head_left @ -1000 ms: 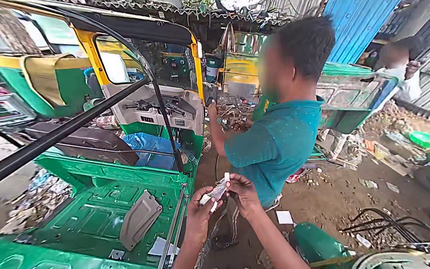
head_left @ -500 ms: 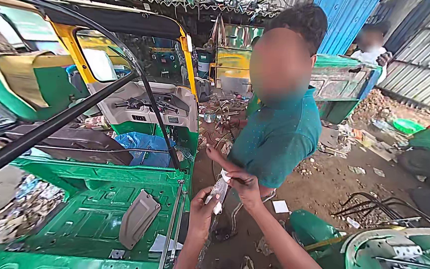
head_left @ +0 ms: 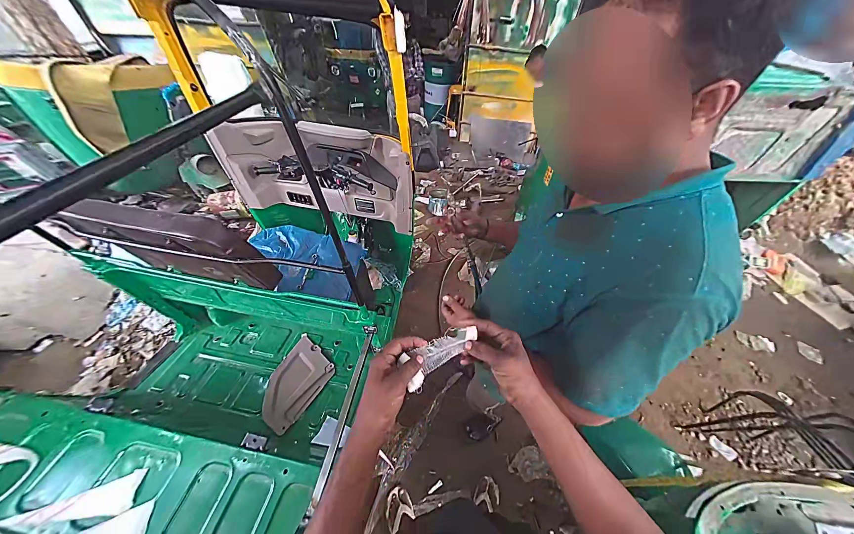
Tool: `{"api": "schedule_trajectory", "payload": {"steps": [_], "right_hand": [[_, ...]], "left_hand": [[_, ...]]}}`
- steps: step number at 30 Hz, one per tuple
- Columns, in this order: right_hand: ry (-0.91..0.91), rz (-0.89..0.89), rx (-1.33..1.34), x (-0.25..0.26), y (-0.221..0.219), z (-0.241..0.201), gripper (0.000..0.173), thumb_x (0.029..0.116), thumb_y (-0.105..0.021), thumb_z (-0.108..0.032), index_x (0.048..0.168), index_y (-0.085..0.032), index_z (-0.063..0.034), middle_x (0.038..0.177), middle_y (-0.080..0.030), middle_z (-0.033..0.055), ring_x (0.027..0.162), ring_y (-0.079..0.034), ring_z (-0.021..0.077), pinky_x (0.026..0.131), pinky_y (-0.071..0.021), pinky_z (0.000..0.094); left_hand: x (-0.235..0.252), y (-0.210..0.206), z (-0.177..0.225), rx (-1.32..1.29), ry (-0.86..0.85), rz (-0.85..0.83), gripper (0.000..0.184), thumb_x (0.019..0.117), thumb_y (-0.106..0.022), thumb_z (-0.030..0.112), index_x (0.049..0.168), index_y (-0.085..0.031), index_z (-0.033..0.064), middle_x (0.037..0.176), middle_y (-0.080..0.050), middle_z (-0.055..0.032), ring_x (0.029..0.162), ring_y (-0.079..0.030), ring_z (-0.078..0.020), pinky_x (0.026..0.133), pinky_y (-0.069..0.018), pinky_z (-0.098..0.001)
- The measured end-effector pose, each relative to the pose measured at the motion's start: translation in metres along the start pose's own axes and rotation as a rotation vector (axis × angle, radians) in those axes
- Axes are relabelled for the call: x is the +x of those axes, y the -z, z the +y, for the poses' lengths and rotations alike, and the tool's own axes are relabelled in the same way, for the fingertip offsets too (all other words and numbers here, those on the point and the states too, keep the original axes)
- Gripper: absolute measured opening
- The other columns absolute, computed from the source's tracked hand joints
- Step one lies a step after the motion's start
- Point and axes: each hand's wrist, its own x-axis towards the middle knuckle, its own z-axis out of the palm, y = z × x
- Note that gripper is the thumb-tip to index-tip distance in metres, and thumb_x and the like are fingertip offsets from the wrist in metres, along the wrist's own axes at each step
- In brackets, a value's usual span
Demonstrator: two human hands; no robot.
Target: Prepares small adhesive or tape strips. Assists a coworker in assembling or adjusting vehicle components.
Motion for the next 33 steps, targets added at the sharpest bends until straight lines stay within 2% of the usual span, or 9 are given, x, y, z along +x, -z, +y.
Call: {"api": "schedule_trajectory", "payload": {"steps": [2, 7, 9, 12, 16, 20, 25, 29, 33], "right_hand": [[-0.050, 0.039, 0.034, -0.005, 0.003, 0.000, 0.024, 0.0879, -0.068, 0.006, 0.112, -0.073, 0.0047, 0.116, -0.071, 0.0174, 0.082, -0.071, 0.0190, 0.071, -0.0634, 0.0345], [-0.123, 0.010, 0.183, -0.006, 0.014, -0.007, 0.020, 0.0920, -0.066, 0.002, 0.110, -0.073, 0.0060, 0.107, -0.073, 0.0168, 0.082, -0.071, 0.0192, 0.076, -0.0633, 0.0351], [-0.180, 0.020, 0.216, -0.010, 0.016, -0.009, 0.016, 0.0989, -0.060, -0.004, 0.105, -0.072, 0.0057, 0.101, -0.074, 0.0151, 0.080, -0.073, 0.0186, 0.076, -0.0638, 0.0348], [-0.194, 0.074, 0.224, -0.008, 0.014, -0.009, 0.014, 0.0967, -0.062, 0.000, 0.102, -0.074, 0.0050, 0.096, -0.074, 0.0138, 0.076, -0.071, 0.0169, 0.072, -0.0631, 0.0330], [-0.084, 0.148, 0.254, 0.002, 0.016, -0.004, 0.020, 0.0889, -0.071, 0.005, 0.109, -0.072, 0.0059, 0.103, -0.073, 0.0192, 0.080, -0.071, 0.0200, 0.071, -0.0633, 0.0348], [-0.014, 0.172, 0.346, -0.002, 0.007, -0.007, 0.024, 0.0886, -0.071, 0.003, 0.112, -0.069, 0.0022, 0.118, -0.070, 0.0241, 0.105, -0.072, 0.0311, 0.090, -0.0620, 0.0454], [0.002, 0.203, 0.188, -0.008, -0.016, -0.005, 0.026, 0.0889, -0.069, 0.004, 0.115, -0.068, 0.0029, 0.109, -0.070, 0.0196, 0.091, -0.072, 0.0236, 0.079, -0.0634, 0.0396], [0.107, 0.269, 0.112, 0.002, -0.016, -0.025, 0.023, 0.0902, -0.067, 0.005, 0.111, -0.070, -0.0020, 0.097, -0.070, 0.0147, 0.080, -0.071, 0.0204, 0.075, -0.0636, 0.0400], [0.191, 0.340, -0.010, 0.005, -0.010, -0.055, 0.026, 0.0901, -0.065, 0.008, 0.112, -0.070, -0.0059, 0.093, -0.068, 0.0093, 0.076, -0.069, 0.0179, 0.074, -0.0643, 0.0404]], "left_hand": [[-0.002, -0.008, 0.000, -0.018, 0.024, 0.017, 0.021, 0.0925, -0.060, 0.003, 0.111, -0.070, 0.0022, 0.106, -0.068, -0.0073, 0.084, -0.065, -0.0139, 0.069, -0.0563, -0.0285], [0.006, -0.026, 0.001, 0.041, -0.072, 0.046, 0.025, 0.0924, -0.062, 0.002, 0.116, -0.068, 0.0003, 0.108, -0.068, -0.0099, 0.094, -0.066, -0.0176, 0.079, -0.0577, -0.0317], [0.005, -0.031, 0.000, 0.050, -0.070, 0.042, 0.025, 0.0917, -0.063, 0.003, 0.116, -0.068, -0.0005, 0.106, -0.068, -0.0101, 0.092, -0.066, -0.0172, 0.076, -0.0577, -0.0308], [0.004, -0.031, 0.006, 0.044, -0.032, 0.008, 0.029, 0.0923, -0.063, 0.002, 0.121, -0.066, -0.0009, 0.109, -0.069, -0.0108, 0.087, -0.068, -0.0170, 0.069, -0.0592, -0.0297], [0.004, -0.025, 0.005, -0.123, 0.053, -0.006, 0.039, 0.0874, -0.063, -0.007, 0.126, -0.061, -0.0040, 0.113, -0.068, -0.0158, 0.086, -0.071, -0.0234, 0.069, -0.0639, -0.0376], [-0.003, -0.024, -0.010, -0.542, 0.249, 0.082, 0.045, 0.0772, -0.057, -0.012, 0.119, -0.065, 0.0021, 0.112, -0.071, -0.0146, 0.088, -0.073, -0.0256, 0.073, -0.0643, -0.0437], [-0.004, -0.015, -0.040, -0.725, 0.520, 0.060, 0.030, 0.0943, -0.062, 0.008, 0.124, -0.060, 0.0081, 0.105, -0.071, -0.0129, 0.085, -0.073, -0.0232, 0.067, -0.0634, -0.0390], [-0.002, -0.005, -0.052, -0.583, 0.571, -0.020, 0.054, 0.0778, -0.077, 0.000, 0.128, -0.058, 0.0087, 0.106, -0.068, -0.0126, 0.069, -0.069, -0.0199, 0.052, -0.0595, -0.0328], [-0.003, -0.002, -0.062, -0.682, 0.558, -0.043, 0.053, 0.0749, -0.076, -0.003, 0.124, -0.060, 0.0080, 0.103, -0.070, -0.0149, 0.072, -0.072, -0.0230, 0.055, -0.0616, -0.0361]]}}
